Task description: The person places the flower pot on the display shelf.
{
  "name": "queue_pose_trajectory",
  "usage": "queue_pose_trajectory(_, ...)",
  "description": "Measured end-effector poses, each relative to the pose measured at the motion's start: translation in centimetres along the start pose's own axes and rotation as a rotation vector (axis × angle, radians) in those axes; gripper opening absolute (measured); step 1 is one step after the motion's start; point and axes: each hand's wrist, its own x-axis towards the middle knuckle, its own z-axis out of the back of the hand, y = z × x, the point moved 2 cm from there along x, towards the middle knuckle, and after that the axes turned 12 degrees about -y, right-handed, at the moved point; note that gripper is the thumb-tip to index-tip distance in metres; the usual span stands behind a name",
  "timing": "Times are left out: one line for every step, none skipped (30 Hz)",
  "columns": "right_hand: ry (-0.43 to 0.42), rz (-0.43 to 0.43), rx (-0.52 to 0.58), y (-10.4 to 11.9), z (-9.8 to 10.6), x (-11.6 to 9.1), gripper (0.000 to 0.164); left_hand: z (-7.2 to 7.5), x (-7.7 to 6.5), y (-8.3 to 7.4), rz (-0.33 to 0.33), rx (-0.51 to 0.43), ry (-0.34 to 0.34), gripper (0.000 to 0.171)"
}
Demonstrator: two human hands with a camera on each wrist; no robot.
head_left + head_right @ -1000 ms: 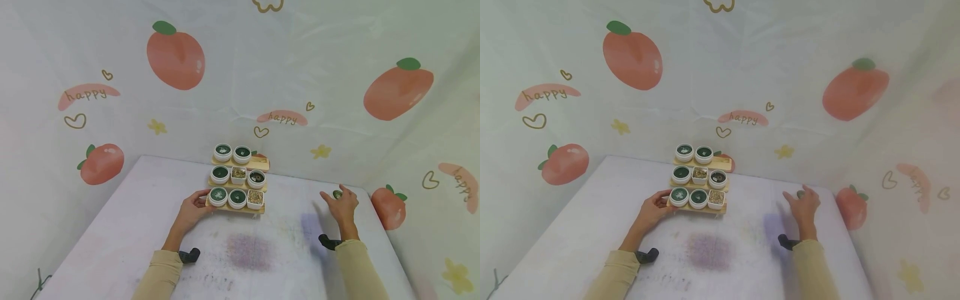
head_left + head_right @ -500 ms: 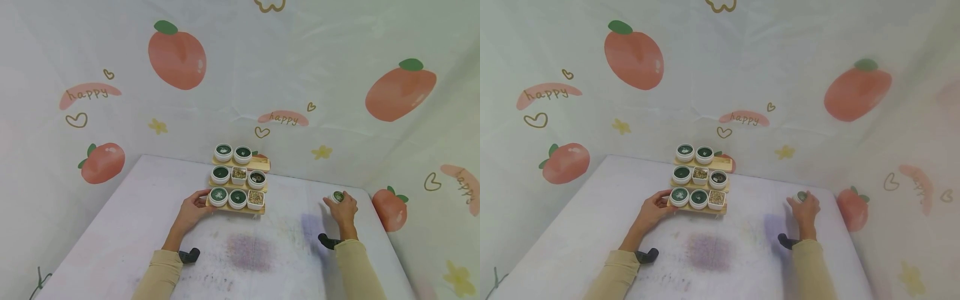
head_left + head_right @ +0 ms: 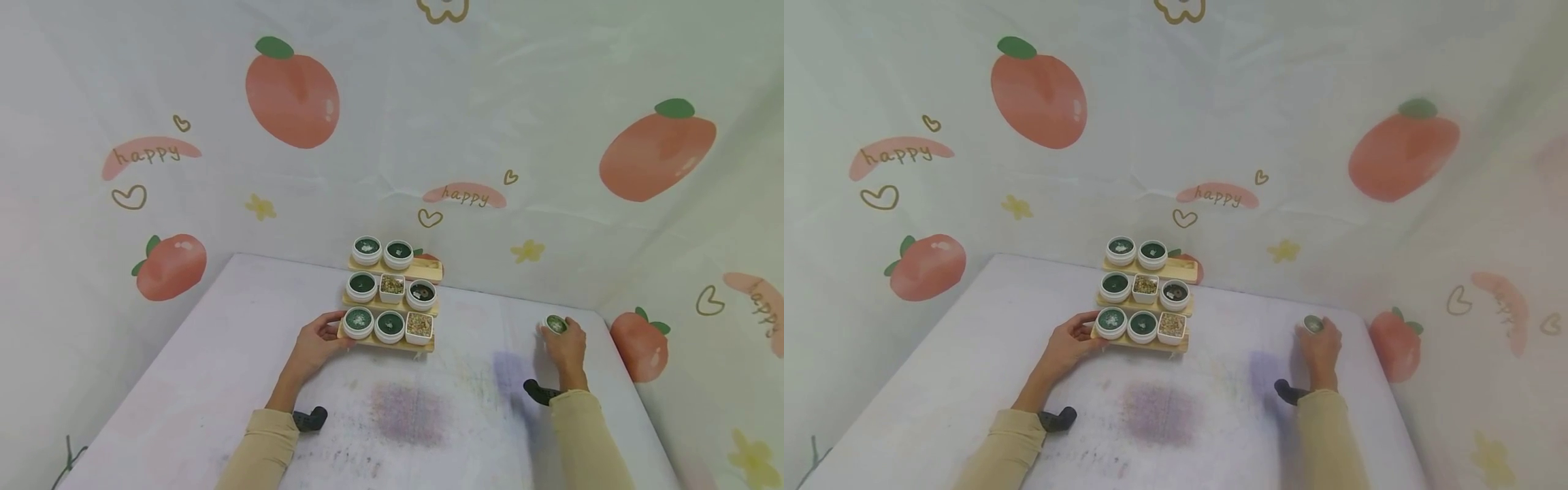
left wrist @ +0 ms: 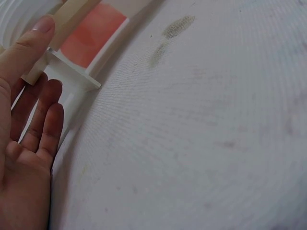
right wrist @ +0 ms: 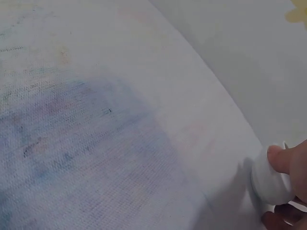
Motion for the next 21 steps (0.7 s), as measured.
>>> queue_pose_trajectory(0.0, -0.007, 0.001, -0.1, 0.0, 0.1, 0.074, 0.0, 0.0, 0.0, 0.0, 0.002, 0.001, 0.07)
queue_pose_trajectory(-0.001, -0.012, 0.004, -0.2, 0.0, 0.1, 0.074, 0.0, 0.0, 0.0, -0.001, 0.002, 0.001, 0.07)
queue_pose_trajectory(-0.002, -0.011, 0.005, -0.3, 0.0, 0.2, 0.073, 0.0, 0.0, 0.0, -0.002, 0.002, 0.0, 0.07)
queue_pose_trajectory(-0.002, -0.013, 0.009, -0.4, -0.1, 0.3, 0.073, 0.0, 0.0, 0.0, -0.004, 0.002, -0.001, 0.07)
queue_pose_trajectory(-0.002, -0.011, 0.011, -0.5, -0.1, 0.4, 0.073, 0.0, 0.0, 0.0, -0.007, 0.003, -0.002, 0.07)
queue_pose_trajectory(-0.002, -0.009, 0.012, -0.5, -0.2, 0.4, 0.073, 0.0, 0.0, 0.0, -0.011, 0.004, -0.004, 0.07)
queue_pose_trajectory(-0.002, -0.008, 0.014, -0.7, -0.3, 0.5, 0.073, 0.0, 0.0, 0.0, -0.013, 0.003, -0.004, 0.07)
queue_pose_trajectory(-0.002, -0.007, 0.018, -0.7, -0.3, 0.5, 0.073, 0.0, 0.0, 0.0, -0.016, 0.003, -0.003, 0.07)
queue_pose_trajectory(-0.002, -0.006, 0.019, -0.8, -0.3, 0.5, 0.073, 0.0, 0.0, 0.0, -0.017, 0.003, -0.001, 0.07)
queue_pose_trajectory(-0.002, -0.01, 0.022, -0.8, -0.3, 0.5, 0.073, 0.0, 0.0, 0.0, -0.018, 0.002, 0.001, 0.07)
queue_pose_trajectory(-0.001, -0.015, 0.025, -0.8, -0.4, 0.5, 0.073, 0.0, 0.0, 0.1, -0.018, 0.001, 0.003, 0.07)
queue_pose_trajectory(-0.002, -0.018, 0.032, -0.7, -0.4, 0.4, 0.073, 0.0, 0.0, 0.1, -0.019, 0.001, 0.006, 0.07)
queue_pose_trajectory(-0.002, -0.024, 0.038, -0.7, -0.4, 0.4, 0.073, 0.0, 0.1, 0.1, -0.019, -0.001, 0.006, 0.071)
queue_pose_trajectory(-0.005, -0.027, 0.046, -0.6, -0.3, 0.3, 0.073, 0.0, 0.1, 0.1, -0.019, -0.001, 0.007, 0.071)
queue_pose_trajectory(-0.012, -0.024, 0.054, -0.5, -0.3, 0.3, 0.073, 0.0, 0.1, 0.1, -0.02, -0.001, 0.006, 0.071)
queue_pose_trajectory(-0.018, -0.021, 0.061, -0.4, -0.3, 0.2, 0.073, 0.0, 0.1, 0.1, -0.023, 0.0, 0.005, 0.07)
queue_pose_trajectory(-0.025, -0.013, 0.069, -0.2, -0.3, 0.2, 0.073, 0.0, 0.1, 0.1, -0.025, 0.002, 0.003, 0.07)
queue_pose_trajectory(-0.034, -0.002, 0.077, 0.0, -0.3, 0.0, 0.072, 0.0, 0.1, 0.2, -0.028, 0.002, 0.002, 0.07)
queue_pose_trajectory(-0.042, 0.011, 0.083, 0.1, -0.4, 0.0, 0.072, 0.0, 0.2, 0.2, -0.029, 0.003, 0.0, 0.07)
queue_pose_trajectory(-0.05, 0.027, 0.09, 0.3, -0.4, -0.2, 0.071, 0.0, 0.2, 0.2, -0.03, 0.004, 0.0, 0.07)
queue_pose_trajectory(-0.056, 0.046, 0.097, 0.5, -0.4, -0.3, 0.071, 0.0, 0.2, 0.2, -0.03, 0.006, 0.001, 0.07)
